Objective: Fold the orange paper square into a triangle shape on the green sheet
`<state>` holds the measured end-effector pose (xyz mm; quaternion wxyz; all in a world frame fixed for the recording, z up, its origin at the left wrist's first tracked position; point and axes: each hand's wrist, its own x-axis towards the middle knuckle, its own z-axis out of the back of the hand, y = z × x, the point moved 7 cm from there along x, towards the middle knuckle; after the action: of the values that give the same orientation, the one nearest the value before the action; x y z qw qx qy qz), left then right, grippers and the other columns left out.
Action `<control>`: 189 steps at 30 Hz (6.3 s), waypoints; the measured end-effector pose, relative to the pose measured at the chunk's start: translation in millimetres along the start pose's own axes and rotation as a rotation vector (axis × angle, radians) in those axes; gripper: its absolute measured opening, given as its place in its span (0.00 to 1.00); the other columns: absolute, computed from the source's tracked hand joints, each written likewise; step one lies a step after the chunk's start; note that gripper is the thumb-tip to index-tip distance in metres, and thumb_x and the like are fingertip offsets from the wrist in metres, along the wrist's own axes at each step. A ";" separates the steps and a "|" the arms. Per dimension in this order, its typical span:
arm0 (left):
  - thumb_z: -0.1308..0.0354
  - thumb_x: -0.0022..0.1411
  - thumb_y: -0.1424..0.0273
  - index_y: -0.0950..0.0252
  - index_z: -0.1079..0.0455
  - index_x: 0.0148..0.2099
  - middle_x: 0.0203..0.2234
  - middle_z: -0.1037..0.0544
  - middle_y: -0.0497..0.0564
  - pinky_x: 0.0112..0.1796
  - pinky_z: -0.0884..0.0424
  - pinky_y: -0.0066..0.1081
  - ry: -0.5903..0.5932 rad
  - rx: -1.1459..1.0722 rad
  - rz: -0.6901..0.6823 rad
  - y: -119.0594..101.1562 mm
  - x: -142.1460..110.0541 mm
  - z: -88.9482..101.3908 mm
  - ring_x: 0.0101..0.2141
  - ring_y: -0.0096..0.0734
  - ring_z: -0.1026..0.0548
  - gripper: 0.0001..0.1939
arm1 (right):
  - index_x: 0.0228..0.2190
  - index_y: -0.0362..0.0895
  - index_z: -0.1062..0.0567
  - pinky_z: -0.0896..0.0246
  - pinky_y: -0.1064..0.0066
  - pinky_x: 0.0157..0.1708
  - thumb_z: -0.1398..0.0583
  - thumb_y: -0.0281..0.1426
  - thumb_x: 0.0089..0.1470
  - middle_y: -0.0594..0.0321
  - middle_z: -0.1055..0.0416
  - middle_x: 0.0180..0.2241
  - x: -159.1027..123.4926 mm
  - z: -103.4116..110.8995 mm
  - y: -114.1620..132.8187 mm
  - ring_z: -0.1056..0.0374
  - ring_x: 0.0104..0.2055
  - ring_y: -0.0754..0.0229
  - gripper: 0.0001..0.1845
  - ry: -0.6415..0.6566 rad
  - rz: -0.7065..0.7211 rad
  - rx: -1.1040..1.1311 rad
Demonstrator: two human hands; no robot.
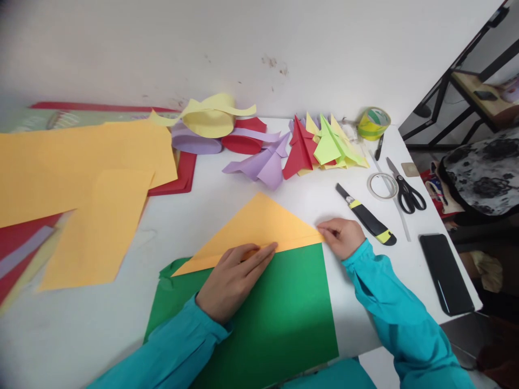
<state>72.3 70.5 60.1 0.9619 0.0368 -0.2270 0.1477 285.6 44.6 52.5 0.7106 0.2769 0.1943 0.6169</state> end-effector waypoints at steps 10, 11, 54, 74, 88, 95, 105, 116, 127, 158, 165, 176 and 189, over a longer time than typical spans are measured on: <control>0.53 0.65 0.77 0.70 0.27 0.46 0.49 0.25 0.54 0.37 0.32 0.39 0.016 0.007 -0.006 -3.9 0.3 -3.6 0.40 0.40 0.33 0.14 | 0.43 0.48 0.24 0.46 0.64 0.35 0.41 0.37 0.56 0.56 0.32 0.33 -20.4 -49.6 78.8 0.41 0.37 0.55 0.13 -0.107 0.560 -0.502; 0.53 0.65 0.77 0.69 0.27 0.46 0.48 0.25 0.55 0.37 0.32 0.39 0.022 0.010 0.002 -4.4 0.3 -3.9 0.40 0.40 0.33 0.14 | 0.43 0.49 0.24 0.46 0.64 0.35 0.40 0.38 0.55 0.56 0.32 0.34 -19.6 -50.6 78.6 0.41 0.37 0.55 0.14 -0.092 0.561 -0.508; 0.48 0.63 0.70 0.70 0.27 0.45 0.48 0.26 0.57 0.38 0.31 0.42 0.079 -0.017 0.079 -8.2 6.6 -0.5 0.40 0.43 0.32 0.13 | 0.20 0.46 0.23 0.47 0.62 0.37 0.43 0.30 0.52 0.59 0.27 0.35 -20.4 -14.2 57.8 0.37 0.39 0.57 0.13 -0.103 0.460 -0.432; 0.47 0.63 0.72 0.70 0.27 0.46 0.47 0.24 0.54 0.38 0.30 0.40 0.042 -0.031 0.076 -4.9 6.1 0.6 0.40 0.41 0.33 0.12 | 0.21 0.47 0.22 0.45 0.62 0.39 0.44 0.31 0.55 0.60 0.25 0.38 -25.6 8.6 32.5 0.35 0.41 0.56 0.15 -0.081 0.462 -0.450; 0.49 0.64 0.72 0.68 0.27 0.47 0.47 0.24 0.51 0.38 0.31 0.38 0.025 -0.027 0.068 -3.5 3.5 -0.8 0.40 0.39 0.31 0.12 | 0.23 0.45 0.22 0.36 0.59 0.39 0.43 0.29 0.54 0.56 0.26 0.40 -24.4 15.7 14.0 0.33 0.40 0.55 0.12 -0.014 0.534 -0.288; 0.49 0.64 0.72 0.69 0.27 0.47 0.48 0.24 0.51 0.39 0.32 0.39 0.007 -0.020 0.052 -2.9 3.4 -2.8 0.41 0.40 0.31 0.13 | 0.35 0.42 0.23 0.36 0.58 0.40 0.42 0.25 0.52 0.55 0.27 0.37 -21.1 15.6 22.5 0.34 0.40 0.55 0.09 -0.122 0.581 -0.155; 0.51 0.65 0.70 0.69 0.30 0.51 0.50 0.27 0.55 0.43 0.34 0.40 0.066 -0.031 0.077 0.2 10.8 -11.3 0.45 0.42 0.32 0.15 | 0.33 0.45 0.23 0.37 0.61 0.36 0.43 0.28 0.54 0.57 0.28 0.33 9.0 -26.6 53.9 0.35 0.37 0.57 0.08 -0.012 0.737 -0.145; 0.48 0.63 0.62 0.66 0.35 0.57 0.37 0.28 0.59 0.35 0.35 0.42 0.237 0.040 0.148 -20.9 39.4 -23.8 0.37 0.45 0.32 0.22 | 0.43 0.49 0.25 0.34 0.62 0.41 0.45 0.25 0.57 0.58 0.28 0.37 18.3 -20.1 28.8 0.34 0.42 0.59 0.15 0.001 0.592 0.181; 0.46 0.60 0.61 0.64 0.33 0.56 0.40 0.29 0.61 0.39 0.36 0.43 0.208 0.015 0.247 -22.9 38.4 -21.6 0.38 0.46 0.33 0.23 | 0.49 0.46 0.28 0.43 0.57 0.44 0.46 0.37 0.59 0.53 0.36 0.44 15.9 -31.7 23.2 0.42 0.47 0.52 0.18 0.010 0.463 -0.256; 0.49 0.56 0.76 0.74 0.27 0.41 0.34 0.27 0.63 0.33 0.28 0.41 0.012 0.225 0.290 14.4 -20.6 14.6 0.36 0.44 0.30 0.13 | 0.45 0.48 0.26 0.43 0.57 0.45 0.45 0.37 0.59 0.55 0.34 0.45 13.6 -30.9 18.7 0.40 0.48 0.52 0.15 -0.031 0.471 -0.214; 0.48 0.55 0.77 0.73 0.27 0.37 0.30 0.28 0.60 0.29 0.29 0.39 0.023 0.318 0.370 19.0 -29.8 13.3 0.32 0.40 0.31 0.10 | 0.46 0.50 0.26 0.42 0.55 0.45 0.44 0.36 0.58 0.55 0.34 0.45 13.6 -30.4 15.5 0.40 0.49 0.51 0.15 -0.039 0.483 -0.198; 0.51 0.57 0.78 0.74 0.28 0.37 0.29 0.29 0.61 0.30 0.30 0.42 0.032 0.405 0.480 22.2 -38.9 13.3 0.30 0.40 0.32 0.11 | 0.45 0.50 0.26 0.41 0.55 0.45 0.43 0.36 0.58 0.56 0.34 0.45 12.8 -29.7 14.3 0.39 0.49 0.51 0.14 -0.053 0.486 -0.192; 0.51 0.60 0.79 0.81 0.28 0.39 0.34 0.25 0.67 0.41 0.26 0.47 0.057 0.523 0.517 16.7 -41.8 6.0 0.40 0.49 0.25 0.12 | 0.46 0.50 0.27 0.41 0.57 0.46 0.43 0.35 0.57 0.56 0.34 0.45 13.3 -29.0 13.1 0.39 0.49 0.52 0.15 -0.042 0.497 -0.190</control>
<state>29.1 74.4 46.8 0.8568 0.2188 -0.1564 0.4399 259.7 63.3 39.3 0.5639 0.2607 0.0467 0.7822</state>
